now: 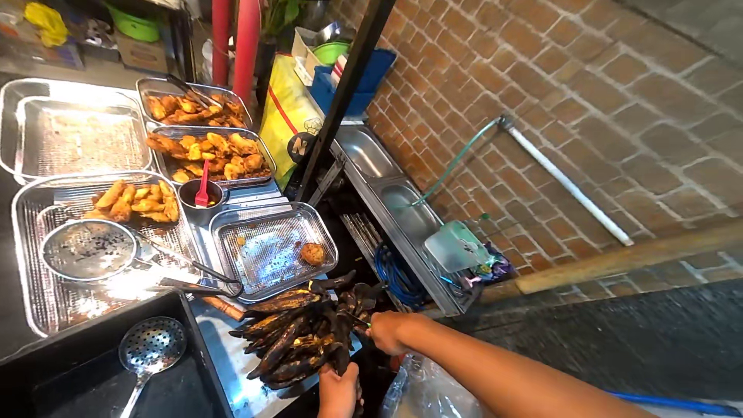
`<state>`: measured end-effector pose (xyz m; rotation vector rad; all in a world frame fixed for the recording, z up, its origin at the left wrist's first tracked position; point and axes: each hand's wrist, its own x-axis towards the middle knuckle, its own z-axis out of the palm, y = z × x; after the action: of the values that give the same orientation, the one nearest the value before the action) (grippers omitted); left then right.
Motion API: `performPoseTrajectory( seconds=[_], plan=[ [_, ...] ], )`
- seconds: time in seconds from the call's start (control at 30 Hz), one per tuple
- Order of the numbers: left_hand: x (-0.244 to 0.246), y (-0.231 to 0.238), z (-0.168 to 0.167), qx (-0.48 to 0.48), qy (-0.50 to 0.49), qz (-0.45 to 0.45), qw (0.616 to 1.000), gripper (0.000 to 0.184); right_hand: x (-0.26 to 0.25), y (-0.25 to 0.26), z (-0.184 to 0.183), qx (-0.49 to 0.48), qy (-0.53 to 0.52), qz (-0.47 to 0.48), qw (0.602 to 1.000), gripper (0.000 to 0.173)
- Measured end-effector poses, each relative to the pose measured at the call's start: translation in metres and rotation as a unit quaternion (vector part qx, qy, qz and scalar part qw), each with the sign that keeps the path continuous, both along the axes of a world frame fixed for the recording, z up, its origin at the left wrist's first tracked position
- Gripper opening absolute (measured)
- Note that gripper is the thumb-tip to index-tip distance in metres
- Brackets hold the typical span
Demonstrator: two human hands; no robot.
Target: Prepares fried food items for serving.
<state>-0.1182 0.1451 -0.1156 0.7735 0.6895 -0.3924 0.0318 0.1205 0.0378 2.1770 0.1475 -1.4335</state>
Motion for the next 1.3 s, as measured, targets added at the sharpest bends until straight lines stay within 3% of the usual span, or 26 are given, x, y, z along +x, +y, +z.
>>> performPoseTrajectory(
  seconds=[0.17,0.37,0.57,0.73,0.9,1.07,1.17,1.3],
  plan=[
    [-0.006,-0.005,-0.003,0.032,0.004,0.004,0.999,0.019,0.001,0.005,-0.037,0.021,-0.034,-0.039,0.998,0.045],
    [-0.012,0.003,-0.005,0.015,-0.007,0.015,1.000,0.013,-0.003,-0.024,-0.018,0.039,0.011,-0.108,0.993,0.053],
    [-0.020,0.005,-0.012,0.047,-0.009,0.022,0.999,0.016,-0.011,-0.019,-0.051,0.111,-0.035,-0.196,0.974,0.048],
    [-0.035,0.015,-0.009,0.041,-0.007,0.027,0.999,0.012,-0.032,-0.031,-0.031,0.123,0.012,-0.213,0.969,0.050],
    [-0.046,0.018,-0.019,0.075,-0.002,0.024,0.997,0.012,-0.038,-0.020,-0.068,0.175,0.000,-0.256,0.951,0.051],
    [-0.047,0.036,-0.022,-0.015,-0.014,0.016,1.000,0.012,-0.059,-0.035,-0.059,0.228,0.026,-0.321,0.919,0.050],
    [-0.044,0.043,-0.023,-0.075,-0.031,-0.001,0.997,0.027,-0.056,-0.025,-0.077,0.250,0.007,-0.347,0.904,0.048],
    [-0.042,0.053,-0.028,-0.173,-0.050,0.000,0.984,0.033,-0.059,-0.017,-0.079,0.269,-0.012,-0.325,0.906,0.048]
  ],
)
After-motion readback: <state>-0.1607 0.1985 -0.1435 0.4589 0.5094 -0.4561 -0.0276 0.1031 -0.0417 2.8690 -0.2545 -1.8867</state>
